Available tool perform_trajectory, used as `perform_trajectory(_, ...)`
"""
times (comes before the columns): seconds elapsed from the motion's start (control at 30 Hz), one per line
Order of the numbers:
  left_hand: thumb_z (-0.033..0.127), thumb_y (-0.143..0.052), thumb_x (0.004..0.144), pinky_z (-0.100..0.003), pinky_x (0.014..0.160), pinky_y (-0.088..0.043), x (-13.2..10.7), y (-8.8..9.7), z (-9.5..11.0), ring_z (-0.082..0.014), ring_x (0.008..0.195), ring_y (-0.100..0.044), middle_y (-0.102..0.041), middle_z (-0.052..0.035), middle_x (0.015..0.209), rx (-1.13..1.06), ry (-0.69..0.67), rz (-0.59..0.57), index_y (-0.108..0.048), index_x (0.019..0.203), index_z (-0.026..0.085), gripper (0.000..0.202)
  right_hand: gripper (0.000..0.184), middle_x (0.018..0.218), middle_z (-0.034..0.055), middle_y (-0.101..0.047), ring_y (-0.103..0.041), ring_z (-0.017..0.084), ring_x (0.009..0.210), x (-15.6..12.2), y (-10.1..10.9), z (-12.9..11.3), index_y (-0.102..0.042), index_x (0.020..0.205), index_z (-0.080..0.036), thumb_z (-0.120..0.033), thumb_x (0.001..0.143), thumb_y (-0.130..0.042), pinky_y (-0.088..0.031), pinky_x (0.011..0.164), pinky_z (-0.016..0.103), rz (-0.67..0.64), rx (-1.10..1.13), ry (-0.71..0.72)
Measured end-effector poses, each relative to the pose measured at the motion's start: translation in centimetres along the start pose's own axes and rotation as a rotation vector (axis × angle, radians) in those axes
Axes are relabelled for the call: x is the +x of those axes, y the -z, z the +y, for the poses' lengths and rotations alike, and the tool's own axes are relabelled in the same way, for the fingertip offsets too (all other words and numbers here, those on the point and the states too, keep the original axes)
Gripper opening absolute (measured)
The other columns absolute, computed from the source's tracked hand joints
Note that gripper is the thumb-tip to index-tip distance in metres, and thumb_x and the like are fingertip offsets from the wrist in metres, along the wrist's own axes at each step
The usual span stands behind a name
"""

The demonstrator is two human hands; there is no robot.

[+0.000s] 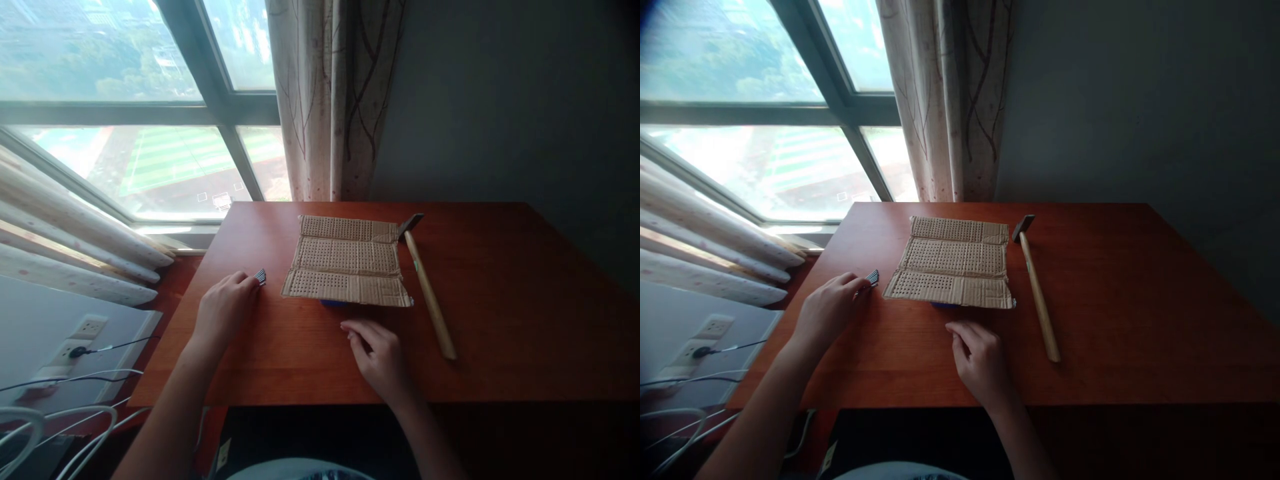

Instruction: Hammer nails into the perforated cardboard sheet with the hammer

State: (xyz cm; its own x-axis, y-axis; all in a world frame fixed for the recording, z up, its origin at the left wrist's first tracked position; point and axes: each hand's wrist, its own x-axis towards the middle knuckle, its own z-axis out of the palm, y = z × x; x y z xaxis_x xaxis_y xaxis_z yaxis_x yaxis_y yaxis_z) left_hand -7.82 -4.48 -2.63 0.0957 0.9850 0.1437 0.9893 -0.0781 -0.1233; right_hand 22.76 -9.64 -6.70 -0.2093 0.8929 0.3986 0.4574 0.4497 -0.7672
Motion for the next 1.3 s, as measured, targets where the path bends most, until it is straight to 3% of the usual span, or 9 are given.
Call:
perform_trajectory(0.33,0.032,-0.045,0.095,-0.031,0.057,-0.037,0.4,0.8,0.2,-0.0223,0.072,-0.066,-0.07,-0.0054,0.093,-0.022,-0.023,-0.12,-0.066,0.088,0.023,0.024,0.03,0.096,0.0043,-0.078,-0.074,0.018,0.087,0.1,0.1,-0.1,-0.071,0.104,-0.022,-0.006,0.091,-0.05,-0.061,0.079,0.031,-0.007,0.014,0.001)
perform_trajectory(0.53,0.033,-0.052,0.09,-0.027,0.058,-0.042,-0.4,2.6,1.0,-0.0157,0.068,-0.064,-0.068,-0.0006,0.081,-0.391,0.028,0.089,-0.06,0.086,0.023,0.014,0.028,0.095,0.0036,-0.077,-0.073,0.017,0.085,0.1,0.2,-0.3,-0.071,0.103,-0.022,-0.006,0.091,-0.051,-0.06,0.077,0.029,0.017,0.049,-0.011)
perform_trajectory(0.67,0.036,-0.061,0.087,-0.026,0.066,-0.053,-0.8,3.4,1.1,-0.0153,0.069,-0.067,-0.069,0.0,0.077,-0.7,0.108,0.228,-0.064,0.087,0.021,0.015,0.026,0.091,0.0038,-0.075,-0.071,0.017,0.081,-0.8,2.2,-0.6,-0.071,0.106,-0.023,-0.011,0.093,-0.052,-0.059,0.073,0.028,0.029,0.101,-0.047)
perform_trajectory(0.8,0.037,-0.071,0.083,-0.028,0.073,-0.06,-1.0,4.3,1.7,-0.0179,0.079,-0.073,-0.075,-0.003,0.09,-1.025,0.223,0.294,-0.068,0.099,0.019,0.024,0.02,0.08,0.0033,-0.071,-0.068,0.018,0.07,-1.1,6.4,1.2,-0.072,0.106,-0.023,-0.025,0.095,-0.056,-0.056,0.067,0.031,0.292,-0.042,-0.215)
perform_trajectory(0.87,0.035,-0.073,0.083,-0.028,0.075,-0.061,-1.0,5.1,2.6,-0.018,0.08,-0.073,-0.076,-0.0039,0.091,-1.123,0.227,0.303,-0.07,0.098,0.018,0.023,0.023,0.08,0.0045,-0.071,-0.067,0.019,0.069,-0.2,8.7,3.2,-0.073,0.103,-0.021,-0.035,0.095,-0.056,-0.055,0.064,0.031,0.43,-0.117,-0.328)
perform_trajectory(0.93,0.031,-0.075,0.082,-0.027,0.073,-0.061,-0.6,6.0,3.9,-0.0171,0.078,-0.073,-0.076,-0.0037,0.088,-1.151,0.162,0.294,-0.071,0.094,0.018,0.018,0.028,0.09,0.0075,-0.072,-0.068,0.022,0.077,1.7,10.6,5.4,-0.072,0.101,-0.02,-0.041,0.094,-0.055,-0.054,0.069,0.035,0.427,-0.208,-0.378)
perform_trajectory(1.03,0.026,-0.074,0.083,-0.024,0.069,-0.058,0.5,7.0,6.4,-0.0147,0.072,-0.071,-0.076,-0.0019,0.082,-1.121,-0.016,0.288,-0.073,0.09,0.018,0.01,0.033,0.101,0.0122,-0.072,-0.068,0.025,0.087,5.5,11.8,8.3,-0.071,0.1,-0.017,-0.044,0.092,-0.053,-0.053,0.076,0.038,0.381,-0.319,-0.314)
perform_trajectory(1.2,0.018,-0.07,0.086,-0.02,0.063,-0.053,2.9,7.2,10.1,-0.0106,0.065,-0.068,-0.075,0.0012,0.076,-1.03,-0.241,0.295,-0.074,0.089,0.019,0.005,0.034,0.103,0.0157,-0.072,-0.067,0.027,0.092,11.5,10.3,10.7,-0.064,0.109,-0.016,-0.042,0.091,-0.052,-0.051,0.08,0.038,0.109,-0.485,-0.433)
perform_trajectory(1.3,0.016,-0.068,0.087,-0.02,0.065,-0.052,3.7,6.9,11.2,-0.0105,0.067,-0.068,-0.075,0.0012,0.078,-1.026,-0.276,0.261,-0.073,0.09,0.019,0.006,0.02,0.081,0.0104,-0.073,-0.068,0.024,0.074,13.5,8.9,11.3,-0.062,0.104,-0.018,-0.026,0.093,-0.048,-0.049,0.069,0.033,0.022,-0.496,-0.495)
